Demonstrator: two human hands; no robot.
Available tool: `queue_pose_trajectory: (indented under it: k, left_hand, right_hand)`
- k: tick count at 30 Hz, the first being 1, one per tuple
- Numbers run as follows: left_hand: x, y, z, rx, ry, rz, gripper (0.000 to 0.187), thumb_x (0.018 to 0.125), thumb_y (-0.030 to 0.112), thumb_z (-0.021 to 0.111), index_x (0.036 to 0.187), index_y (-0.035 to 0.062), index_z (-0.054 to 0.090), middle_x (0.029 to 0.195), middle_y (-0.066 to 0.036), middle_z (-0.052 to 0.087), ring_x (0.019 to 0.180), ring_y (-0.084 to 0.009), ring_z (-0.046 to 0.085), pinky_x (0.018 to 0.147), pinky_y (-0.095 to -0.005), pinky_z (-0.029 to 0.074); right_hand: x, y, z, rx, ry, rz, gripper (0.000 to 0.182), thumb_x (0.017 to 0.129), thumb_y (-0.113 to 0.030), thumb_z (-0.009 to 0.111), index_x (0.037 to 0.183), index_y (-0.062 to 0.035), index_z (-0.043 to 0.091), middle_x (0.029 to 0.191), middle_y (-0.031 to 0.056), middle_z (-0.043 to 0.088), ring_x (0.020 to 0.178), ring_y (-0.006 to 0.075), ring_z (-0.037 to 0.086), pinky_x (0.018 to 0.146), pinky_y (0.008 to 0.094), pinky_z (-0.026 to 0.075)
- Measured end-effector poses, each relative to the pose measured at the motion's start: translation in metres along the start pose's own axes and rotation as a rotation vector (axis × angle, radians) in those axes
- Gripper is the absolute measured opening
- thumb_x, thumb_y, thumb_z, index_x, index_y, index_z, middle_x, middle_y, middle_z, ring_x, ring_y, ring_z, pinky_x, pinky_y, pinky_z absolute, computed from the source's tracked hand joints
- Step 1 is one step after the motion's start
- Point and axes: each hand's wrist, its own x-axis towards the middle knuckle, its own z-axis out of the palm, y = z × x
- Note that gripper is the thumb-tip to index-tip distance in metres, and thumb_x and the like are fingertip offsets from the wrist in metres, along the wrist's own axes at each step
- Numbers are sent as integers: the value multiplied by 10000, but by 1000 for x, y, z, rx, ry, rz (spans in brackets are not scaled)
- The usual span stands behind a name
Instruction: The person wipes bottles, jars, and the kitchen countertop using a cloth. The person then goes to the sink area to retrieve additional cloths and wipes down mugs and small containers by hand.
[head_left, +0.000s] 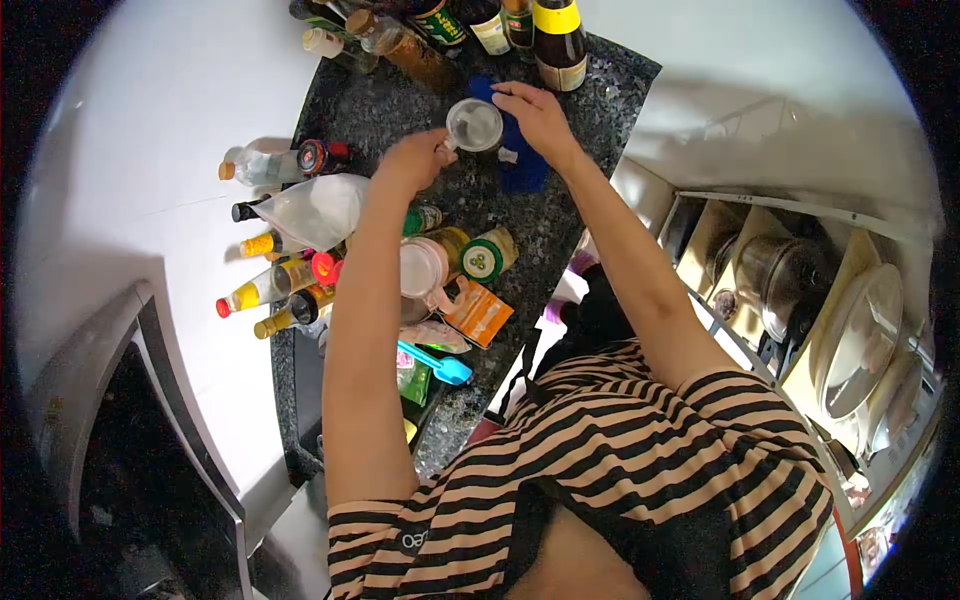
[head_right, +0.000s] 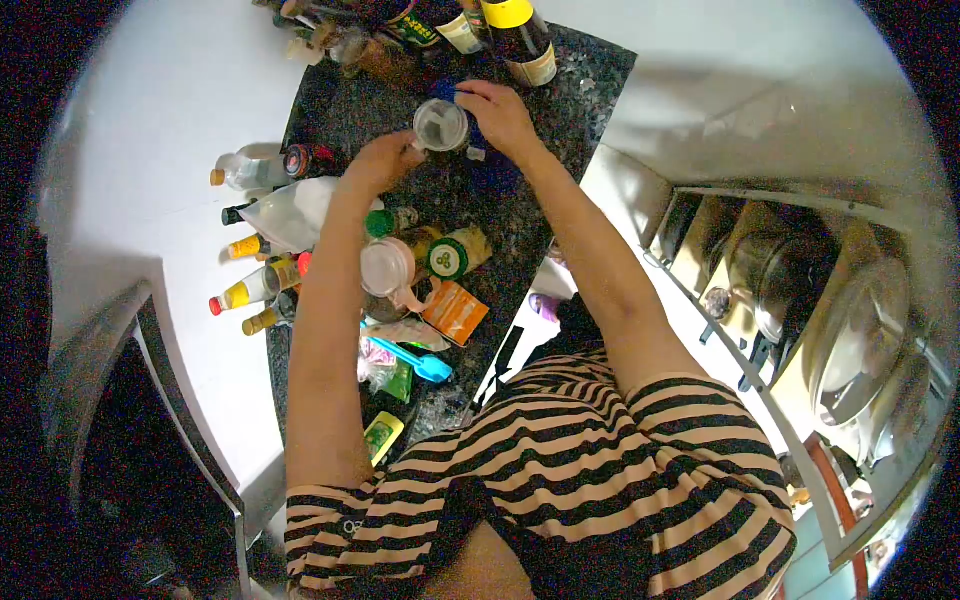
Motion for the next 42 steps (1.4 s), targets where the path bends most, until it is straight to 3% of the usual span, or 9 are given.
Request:
queue_pose_trajectory:
  k: [3, 8, 11, 17, 23, 29, 35, 39, 42]
  left_hand:
    - [-4, 9, -16, -68, -89, 6, 444, 942, 354, 637, 1259, 44, 617, 1109, -228, 683, 1060, -423, 633, 935, -479, 486]
    - [-13, 13, -12, 2, 113, 228, 204, 915, 234, 623, 1082, 115, 620, 958, -204, 686, 954, -412, 650, 781, -526, 493]
    - [-7, 15, -19, 76, 66, 215, 207, 935, 263, 594, 1080, 117, 619, 944, -212, 682, 917, -424, 649, 746, -521, 499]
    - [-8, 12, -19, 163, 94, 188, 166, 933, 255, 581, 1047, 137, 599, 874, -209, 670, 833, -438, 642, 678, -537, 485]
    - [0, 13, -22, 127, 95, 181, 171, 941, 256, 579, 1069, 147, 610, 881, -200, 673, 836, -429, 645, 682, -532, 483]
    - [-3, 10, -19, -108, 134, 210, 196, 931, 201, 622, 1112, 131, 646, 903, -192, 685, 832, -415, 649, 715, -466, 499]
    - [-27, 11, -33, -425, 102, 100, 263, 942, 210, 646, 1128, 25, 631, 995, -188, 649, 950, -311, 647, 828, -409, 490]
    - [-42, 26, -47, -455, 146, 63, 257, 981, 211, 626, 1160, 28, 613, 1047, -104, 635, 949, -194, 623, 842, -355, 515]
    - [-48, 37, -44, -988, 156, -39, 271, 1015, 237, 582, 1197, 37, 582, 1082, -70, 635, 994, -157, 619, 868, -311, 538]
  right_hand:
    - [15, 13, -6, -41, -134, -49, 353, 889, -283, 644, 1111, -15, 706, 1044, 149, 721, 966, 236, 677, 877, 345, 511]
    - [43, 7, -15, -562, -283, -223, 310, 932, -231, 593, 1107, 1, 700, 1044, 130, 726, 957, 219, 664, 884, 336, 498]
    - [42, -15, -5, -237, -467, -102, 315, 929, -244, 569, 1089, -9, 702, 1028, 149, 723, 956, 258, 669, 867, 362, 504]
    - [39, -36, 4, -551, -622, -83, 339, 928, -328, 532, 1099, -104, 720, 1171, 130, 686, 1048, 354, 647, 927, 429, 515]
    - [57, 29, 2, -644, -460, -638, 326, 921, -275, 522, 1102, -67, 695, 1134, 160, 686, 1029, 349, 657, 911, 453, 519]
    - [45, 24, -16, -587, -413, -99, 313, 945, -225, 594, 1136, 1, 694, 1180, 143, 697, 1068, 294, 656, 929, 381, 501]
    - [13, 9, -23, 515, -114, 504, 349, 980, -271, 609, 1254, -56, 627, 1143, 57, 695, 1001, 176, 670, 890, 354, 546]
    - [-2, -25, -18, 835, -165, 507, 340, 1014, -253, 550, 1306, -80, 579, 1175, 62, 677, 1011, 178, 675, 899, 356, 567]
    - [-10, -41, -13, 922, -165, 546, 357, 989, -278, 592, 1284, -78, 586, 1199, 81, 673, 1078, 215, 662, 956, 396, 542]
